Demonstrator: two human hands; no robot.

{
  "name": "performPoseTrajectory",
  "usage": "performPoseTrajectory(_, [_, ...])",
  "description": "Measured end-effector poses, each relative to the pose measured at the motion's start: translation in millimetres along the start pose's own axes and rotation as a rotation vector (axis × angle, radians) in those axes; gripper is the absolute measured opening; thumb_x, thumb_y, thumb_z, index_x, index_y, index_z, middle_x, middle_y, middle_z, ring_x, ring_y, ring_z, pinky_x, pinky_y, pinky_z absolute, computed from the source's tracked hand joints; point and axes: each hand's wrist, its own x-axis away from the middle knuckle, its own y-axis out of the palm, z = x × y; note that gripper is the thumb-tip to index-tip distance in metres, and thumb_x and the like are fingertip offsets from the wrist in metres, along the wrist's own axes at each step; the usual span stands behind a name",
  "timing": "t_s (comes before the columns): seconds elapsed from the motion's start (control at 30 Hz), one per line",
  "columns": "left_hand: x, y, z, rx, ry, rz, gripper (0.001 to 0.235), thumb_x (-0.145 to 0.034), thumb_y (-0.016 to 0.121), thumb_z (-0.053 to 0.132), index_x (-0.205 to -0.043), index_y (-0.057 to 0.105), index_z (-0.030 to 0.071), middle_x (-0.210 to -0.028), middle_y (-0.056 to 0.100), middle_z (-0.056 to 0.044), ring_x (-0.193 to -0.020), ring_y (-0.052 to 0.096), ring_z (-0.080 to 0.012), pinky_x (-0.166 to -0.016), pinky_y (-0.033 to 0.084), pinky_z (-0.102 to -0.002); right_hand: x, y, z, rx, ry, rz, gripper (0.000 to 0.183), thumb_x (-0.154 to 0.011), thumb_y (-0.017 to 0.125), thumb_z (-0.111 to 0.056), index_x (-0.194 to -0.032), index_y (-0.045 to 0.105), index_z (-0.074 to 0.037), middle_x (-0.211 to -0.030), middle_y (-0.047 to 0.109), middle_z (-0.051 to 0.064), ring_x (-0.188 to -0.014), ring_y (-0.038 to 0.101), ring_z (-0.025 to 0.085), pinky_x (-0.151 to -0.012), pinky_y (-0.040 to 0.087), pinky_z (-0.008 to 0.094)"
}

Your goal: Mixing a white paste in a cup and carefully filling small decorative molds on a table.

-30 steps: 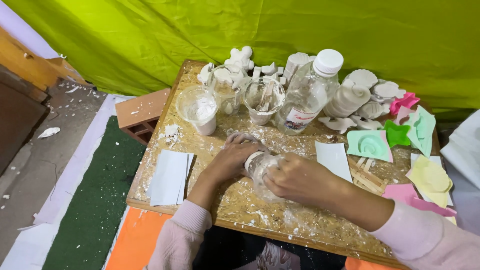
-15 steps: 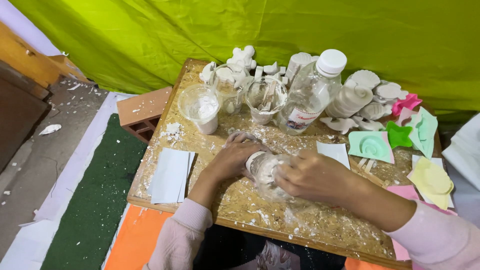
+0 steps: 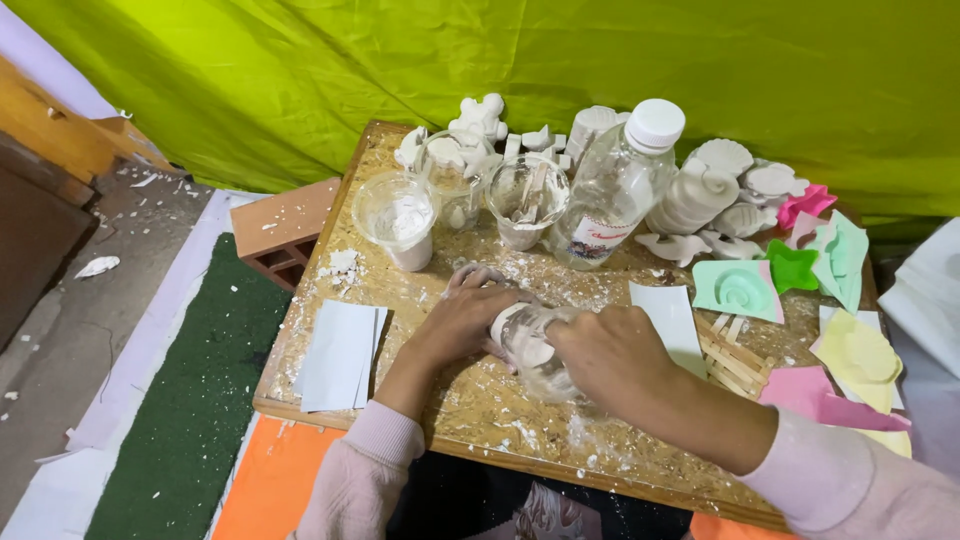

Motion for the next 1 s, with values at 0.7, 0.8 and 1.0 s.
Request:
performPoseTrajectory(0.7, [2.7, 21.7, -24.2, -0.115, 0.065, 0.104, 0.070, -0.060, 0.081, 0.060, -0.118, 0.062, 0.025, -0.104, 0.071, 0.001, -0.122, 0.053, -0.0198, -0.111, 0.029, -0.047, 3.1, -18.0, -20.1, 0.190, -0.075, 0.371, 0.018, -0.088, 0.064, -0.010, -0.074, 0.073, -0.015, -0.056, 0.065, 0.001, -0.040, 0.061, 0.015, -0.041, 0.048, 0.028])
performPoseTrajectory(0.8, [1.9, 21.5, -21.5, -0.175, 0.078, 0.119, 0.061, -0.065, 0.079, 0.060, -0.115, 0.062, 0.029, -0.101, 0.070, 0.007, -0.123, 0.052, -0.0150, -0.110, 0.028, -0.044, -5.6, 13.0, -23.2, 0.286, -0.226, 0.436, 0.014, -0.081, 0.067, -0.009, -0.070, 0.070, -0.017, -0.058, 0.063, 0.002, -0.043, 0.062, 0.017, -0.044, 0.047, 0.031])
performPoseTrajectory(1.0, [0.9, 14.9, -16.4, -0.126, 0.064, 0.089, 0.069, -0.062, 0.076, 0.065, -0.118, 0.062, 0.025, -0.104, 0.071, 0.004, -0.124, 0.051, -0.0190, -0.110, 0.028, -0.046, 12.3, -14.8, -4.6, 0.284, -0.253, 0.320, 0.011, -0.085, 0.067, -0.011, -0.082, 0.074, -0.017, -0.064, 0.069, 0.000, -0.042, 0.061, 0.011, -0.043, 0.048, 0.027])
